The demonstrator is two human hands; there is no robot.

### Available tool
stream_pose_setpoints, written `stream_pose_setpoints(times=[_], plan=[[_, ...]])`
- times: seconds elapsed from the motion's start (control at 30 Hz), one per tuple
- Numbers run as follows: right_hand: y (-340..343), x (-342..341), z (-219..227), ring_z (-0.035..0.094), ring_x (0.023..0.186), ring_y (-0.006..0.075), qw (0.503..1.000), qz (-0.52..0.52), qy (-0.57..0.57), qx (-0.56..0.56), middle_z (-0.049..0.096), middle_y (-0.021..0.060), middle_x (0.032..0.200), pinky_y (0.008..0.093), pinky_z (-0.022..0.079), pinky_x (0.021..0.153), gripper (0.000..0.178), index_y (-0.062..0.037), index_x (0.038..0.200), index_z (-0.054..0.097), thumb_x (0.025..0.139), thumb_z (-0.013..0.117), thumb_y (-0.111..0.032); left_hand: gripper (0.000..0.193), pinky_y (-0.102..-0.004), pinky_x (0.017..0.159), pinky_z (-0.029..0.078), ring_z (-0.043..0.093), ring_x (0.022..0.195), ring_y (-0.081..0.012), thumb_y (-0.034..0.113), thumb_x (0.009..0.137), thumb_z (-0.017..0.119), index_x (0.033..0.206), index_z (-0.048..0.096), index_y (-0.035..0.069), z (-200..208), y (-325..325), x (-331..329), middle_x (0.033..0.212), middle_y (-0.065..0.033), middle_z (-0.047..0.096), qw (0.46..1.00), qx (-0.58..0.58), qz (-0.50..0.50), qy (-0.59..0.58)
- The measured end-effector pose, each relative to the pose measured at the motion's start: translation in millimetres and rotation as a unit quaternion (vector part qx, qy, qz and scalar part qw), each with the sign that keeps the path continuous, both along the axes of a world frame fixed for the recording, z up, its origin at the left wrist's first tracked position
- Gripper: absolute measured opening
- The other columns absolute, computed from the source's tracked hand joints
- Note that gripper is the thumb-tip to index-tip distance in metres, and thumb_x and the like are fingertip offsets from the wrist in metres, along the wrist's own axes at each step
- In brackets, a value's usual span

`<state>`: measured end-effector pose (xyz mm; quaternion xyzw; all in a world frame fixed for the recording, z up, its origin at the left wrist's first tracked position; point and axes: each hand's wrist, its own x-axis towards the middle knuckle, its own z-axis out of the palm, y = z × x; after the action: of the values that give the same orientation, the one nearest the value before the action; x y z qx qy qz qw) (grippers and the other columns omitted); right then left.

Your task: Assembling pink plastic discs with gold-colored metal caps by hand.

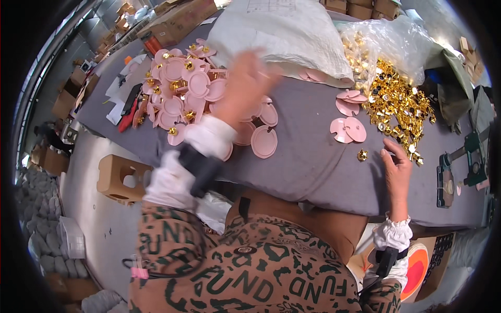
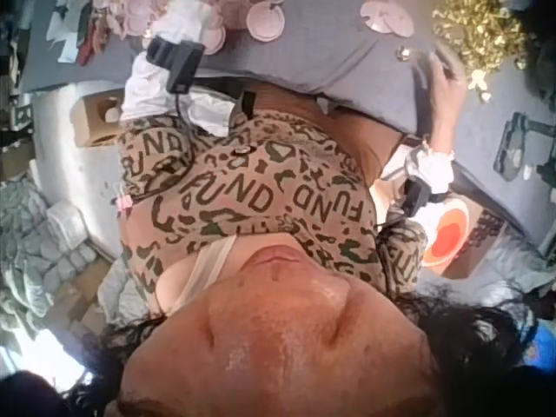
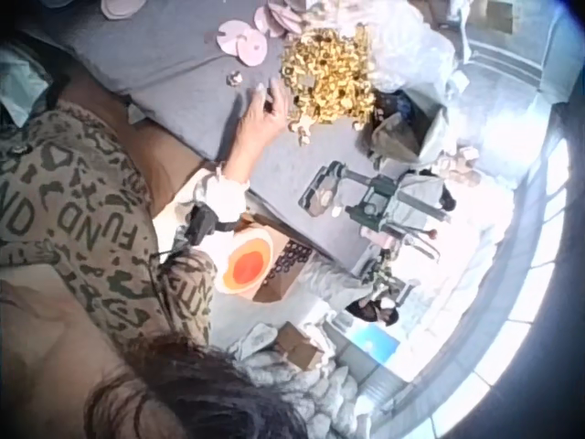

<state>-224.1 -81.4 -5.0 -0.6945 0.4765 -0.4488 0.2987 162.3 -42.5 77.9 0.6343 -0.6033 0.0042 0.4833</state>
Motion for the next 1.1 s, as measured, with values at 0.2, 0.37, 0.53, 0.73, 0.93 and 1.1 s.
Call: stream_pose_setpoints(times=[0.2,0.37,0.53,0.73,0.93,1.1], plan=[[-26,34,-2,0.064,0.101,0.0285,0.992,0.031,0.114,-0.054,0.068,0.0143,0.111,0.0351,0.050,0.088,0.029,-0.0036,0.108,0.070,0.083,0.071,-0.016,0.061,-0.0450,0.101,0.041,0.055,0.115,-0.0390,0.043,0.085,0.068,0.128,0.057,0.001,81,-8,144,0.131,-0.0222,0.055,0.936,-0.058,0.185,-0.294],[-48,73,7,0.059,0.109,0.0346,0.962,0.042,0.262,-0.062,0.067,0.0158,0.112,0.0411,0.046,0.095,0.049,-0.0049,0.115,0.066,0.075,0.077,-0.031,0.052,-0.0303,0.092,0.047,0.060,0.106,-0.0204,0.028,0.084,0.073,0.128,0.058,0.004,22,-19,-13,0.124,-0.0130,0.062,0.973,0.110,-0.075,0.186],[-57,76,-14,0.057,0.102,0.0324,0.960,0.064,0.258,-0.089,0.065,0.0139,0.103,0.0403,0.046,0.091,0.046,-0.0063,0.104,0.065,0.068,0.082,-0.029,0.055,-0.0431,0.095,0.046,0.058,0.110,-0.0387,0.024,0.082,0.068,0.130,0.052,0.001,-87,-55,-111,0.121,-0.0242,0.059,0.965,0.172,-0.170,-0.105],[-59,60,-26,0.055,0.105,0.0310,0.984,0.039,0.158,-0.067,0.061,0.0116,0.108,0.0389,0.046,0.091,0.051,-0.0063,0.107,0.063,0.063,0.085,-0.021,0.065,-0.0435,0.095,0.045,0.057,0.108,-0.0348,0.019,0.074,0.077,0.130,0.048,-0.001,-92,-59,-148,0.113,-0.0211,0.061,0.959,0.196,-0.144,-0.145],[-63,57,-9,0.055,0.113,0.0233,0.991,0.072,-0.096,-0.056,0.056,0.0094,0.119,0.0356,0.048,0.092,0.059,-0.0072,0.117,0.062,0.064,0.086,-0.013,0.049,-0.0325,0.089,0.051,0.062,0.100,-0.0223,0.005,0.076,0.068,0.122,0.051,-0.001,-82,-64,-154,0.111,-0.0118,0.061,0.846,0.203,-0.220,0.441],[-56,67,-10,0.054,0.114,0.0305,0.981,0.143,-0.100,-0.083,0.054,0.0131,0.122,0.0378,0.047,0.096,0.062,-0.0082,0.119,0.062,0.062,0.086,-0.016,0.038,-0.0366,0.101,0.044,0.056,0.115,-0.0251,0.006,0.084,0.054,0.122,0.047,0.000,-87,-59,-153,0.123,-0.0150,0.055,0.670,0.169,-0.367,0.623]])
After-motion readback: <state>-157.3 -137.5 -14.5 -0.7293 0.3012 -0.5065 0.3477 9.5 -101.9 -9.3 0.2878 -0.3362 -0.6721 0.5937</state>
